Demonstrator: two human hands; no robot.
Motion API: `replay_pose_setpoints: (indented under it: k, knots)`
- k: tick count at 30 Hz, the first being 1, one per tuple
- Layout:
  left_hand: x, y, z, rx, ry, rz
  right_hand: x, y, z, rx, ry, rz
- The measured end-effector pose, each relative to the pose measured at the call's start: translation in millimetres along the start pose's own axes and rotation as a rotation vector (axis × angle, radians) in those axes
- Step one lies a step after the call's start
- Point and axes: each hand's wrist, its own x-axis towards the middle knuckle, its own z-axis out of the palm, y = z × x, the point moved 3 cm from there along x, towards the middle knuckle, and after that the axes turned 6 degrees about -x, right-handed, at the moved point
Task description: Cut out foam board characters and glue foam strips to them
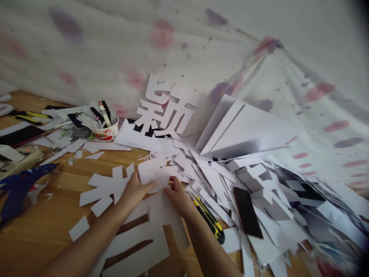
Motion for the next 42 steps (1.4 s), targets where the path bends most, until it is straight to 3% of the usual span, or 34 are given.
replay_pose_setpoints:
  k: [5, 8, 12, 15, 18, 20, 22, 25, 27, 30, 34, 38, 42]
  knots:
    - [-7, 31, -5.9, -0.149, 0.063, 0.019, 6, -10, -12, -0.105, 0.047, -0.046]
    - [-5, 47, -19.7, -0.183, 0.19, 0.194, 20, -31, -35, -0.259, -0.02, -0.128]
    - [-4, 56, -32.2, 0.053, 0.307, 0.502, 45, -68, -56, -0.486, -0.21, -0.318]
    - [-8, 58, -30.6, 0.359, 0.3, 0.783, 55, -85, -42, -0.596, -0.419, -0.397]
    - [-6, 52, -29.2, 0.588, 0.198, 0.814, 53, -86, -9, -0.691, -0.559, -0.49]
    - [2, 42, -34.9, 0.643, 0.118, 0.688, 49, -80, 5, -0.704, -0.502, -0.533]
    - [12, 28, -47.5, 0.627, 0.057, 0.515, 43, -71, 1, -0.645, -0.287, -0.553]
    - [28, 6, -78.9, 0.57, 0.143, 0.352, 29, -48, -40, -0.52, 0.165, -0.522]
    - [36, -4, -102.0, 0.46, 0.258, 0.314, 16, -25, -74, -0.56, 0.346, -0.38]
    - [41, -11, -126.2, 0.333, 0.413, 0.239, -8, 15, -105, -0.813, 0.325, -0.128]
    - [33, -10, -130.1, 0.156, 0.561, 0.179, -36, 51, -103, -1.056, 0.292, -0.061]
    - [28, -15, -121.7, -0.06, 0.548, 0.244, -43, 61, -92, -1.146, 0.326, 0.001]
    - [27, -25, -128.0, -0.159, 0.559, 0.261, -41, 52, -102, -1.071, 0.375, 0.074]
